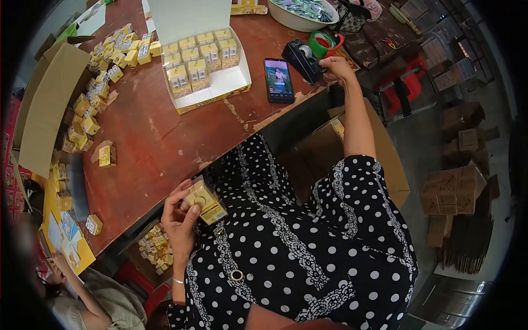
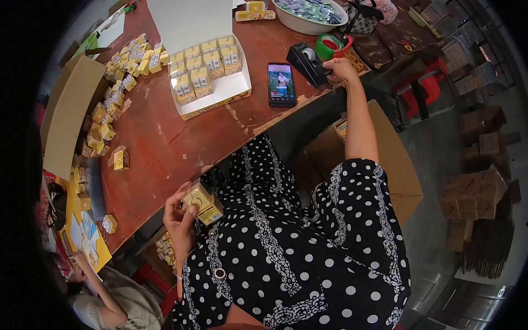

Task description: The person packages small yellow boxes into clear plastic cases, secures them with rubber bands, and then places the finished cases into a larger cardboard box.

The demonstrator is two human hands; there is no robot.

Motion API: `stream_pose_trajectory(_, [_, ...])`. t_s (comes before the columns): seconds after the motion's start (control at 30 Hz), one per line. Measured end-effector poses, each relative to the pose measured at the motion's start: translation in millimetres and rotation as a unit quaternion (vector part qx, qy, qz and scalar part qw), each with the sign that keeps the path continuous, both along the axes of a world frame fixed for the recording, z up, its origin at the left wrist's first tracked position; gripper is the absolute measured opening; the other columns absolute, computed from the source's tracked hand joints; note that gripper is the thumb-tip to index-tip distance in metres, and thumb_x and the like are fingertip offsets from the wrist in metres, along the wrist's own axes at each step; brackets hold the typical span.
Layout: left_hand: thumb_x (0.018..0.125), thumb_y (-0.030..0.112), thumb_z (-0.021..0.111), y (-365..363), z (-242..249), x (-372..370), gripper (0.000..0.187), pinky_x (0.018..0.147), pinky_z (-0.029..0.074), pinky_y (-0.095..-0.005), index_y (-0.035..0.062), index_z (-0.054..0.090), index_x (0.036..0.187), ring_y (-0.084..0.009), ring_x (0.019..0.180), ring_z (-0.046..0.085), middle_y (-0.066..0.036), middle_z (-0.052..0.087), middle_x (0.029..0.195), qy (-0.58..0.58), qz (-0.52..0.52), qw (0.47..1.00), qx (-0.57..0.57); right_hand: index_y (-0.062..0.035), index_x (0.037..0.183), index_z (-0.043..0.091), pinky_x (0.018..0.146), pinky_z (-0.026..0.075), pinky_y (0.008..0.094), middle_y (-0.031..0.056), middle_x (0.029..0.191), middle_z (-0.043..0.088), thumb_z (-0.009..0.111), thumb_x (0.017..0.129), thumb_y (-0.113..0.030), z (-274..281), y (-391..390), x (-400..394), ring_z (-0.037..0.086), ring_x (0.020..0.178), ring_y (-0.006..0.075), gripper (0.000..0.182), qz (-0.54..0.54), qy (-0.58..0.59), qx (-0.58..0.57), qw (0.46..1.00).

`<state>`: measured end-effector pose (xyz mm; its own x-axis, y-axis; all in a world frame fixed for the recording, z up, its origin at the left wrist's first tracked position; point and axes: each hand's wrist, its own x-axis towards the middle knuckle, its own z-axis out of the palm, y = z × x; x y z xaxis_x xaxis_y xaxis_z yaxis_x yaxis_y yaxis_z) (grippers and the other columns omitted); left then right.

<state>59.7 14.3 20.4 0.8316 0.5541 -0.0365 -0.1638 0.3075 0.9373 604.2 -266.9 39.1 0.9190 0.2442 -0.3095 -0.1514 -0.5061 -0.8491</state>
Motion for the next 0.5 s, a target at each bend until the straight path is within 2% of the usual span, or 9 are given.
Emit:
stream_pose_trajectory(0.07, [0.091,0.004,0.072,1.2,-3.1,0.5,0.034,0.105,0.046,-0.0351,0.0016,0.06,0.123,-0.0232,0.125,0.056,-0.021,0.05,0.146,0.002,-0.002,1.0,0.001,-0.0081,0.102,0.069,0.074,0.056,0.0284,-0.0002,0.095,0.067,0.072,0.093,-0.024,-1.7,-2.7,-7.4,0.063,0.083,0.0104,0.018,-0.022,-0.006,0.09,0.996])
stream_pose_trajectory(0.1, [0.091,0.004,0.072,1.6,-4.2,1.0,0.034,0.105,0.046,-0.0352,0.0016,0.06,0.123,-0.0232,0.125,0.057,-0.021,0.05,0.145,0.002,-0.003,1.0,0.004,-0.0081,0.102,0.069,0.074,0.056,0.0284,-0.0002,0.095,0.067,0.072,0.093,-0.024,-0.9,-5.3,-10.9,0.063,0.083,0.0104,0.018,-0.022,-0.006,0.091,0.996])
stream_pose_trajectory(0.17, [0.091,0.004,0.072,2.1,-4.0,1.8,0.034,0.105,0.046,-0.0352,0.0017,0.06,0.123,-0.0232,0.125,0.057,-0.021,0.051,0.145,0.004,-0.004,1.0,0.006,-0.0056,0.106,0.069,0.082,0.057,0.0322,0.0019,0.104,0.068,0.069,0.095,-0.02,4.8,-9.8,-23.9,0.063,0.096,0.0117,0.018,-0.053,-0.001,0.195,0.979])
stream_pose_trajectory(0.2, [0.091,0.004,0.072,2.3,-3.7,2.1,0.034,0.105,0.046,-0.0352,0.0018,0.06,0.123,-0.0232,0.124,0.057,-0.021,0.051,0.145,0.005,-0.004,1.0,0.008,-0.0056,0.106,0.069,0.082,0.057,0.0322,0.0019,0.104,0.068,0.069,0.095,-0.02,0.1,-14.6,-26.4,0.063,0.096,0.0117,0.018,-0.055,-0.001,0.195,0.979])
stream_pose_trajectory(0.27, [0.091,0.005,0.072,1.9,-1.5,3.1,0.034,0.104,0.046,-0.035,0.0019,0.06,0.123,-0.0231,0.124,0.057,-0.021,0.051,0.145,0.004,-0.004,1.0,0.003,-0.0017,0.108,0.068,0.088,0.059,0.0363,0.0048,0.105,0.068,0.066,0.098,-0.017,-16.9,-24.7,-26.9,0.065,0.097,0.0135,0.018,-0.035,-0.016,0.275,0.961])
stream_pose_trajectory(0.5, [0.091,0.004,0.072,0.2,0.3,0.7,0.034,0.104,0.047,-0.0344,0.0017,0.06,0.123,-0.0227,0.124,0.057,-0.021,0.051,0.145,-0.006,0.0,1.0,-0.007,0.0034,0.104,0.066,0.089,0.06,0.0338,0.008,0.103,0.067,0.067,0.097,-0.014,-53.1,-22.5,-41.0,0.067,0.094,0.0158,0.018,-0.067,-0.069,0.291,0.952])
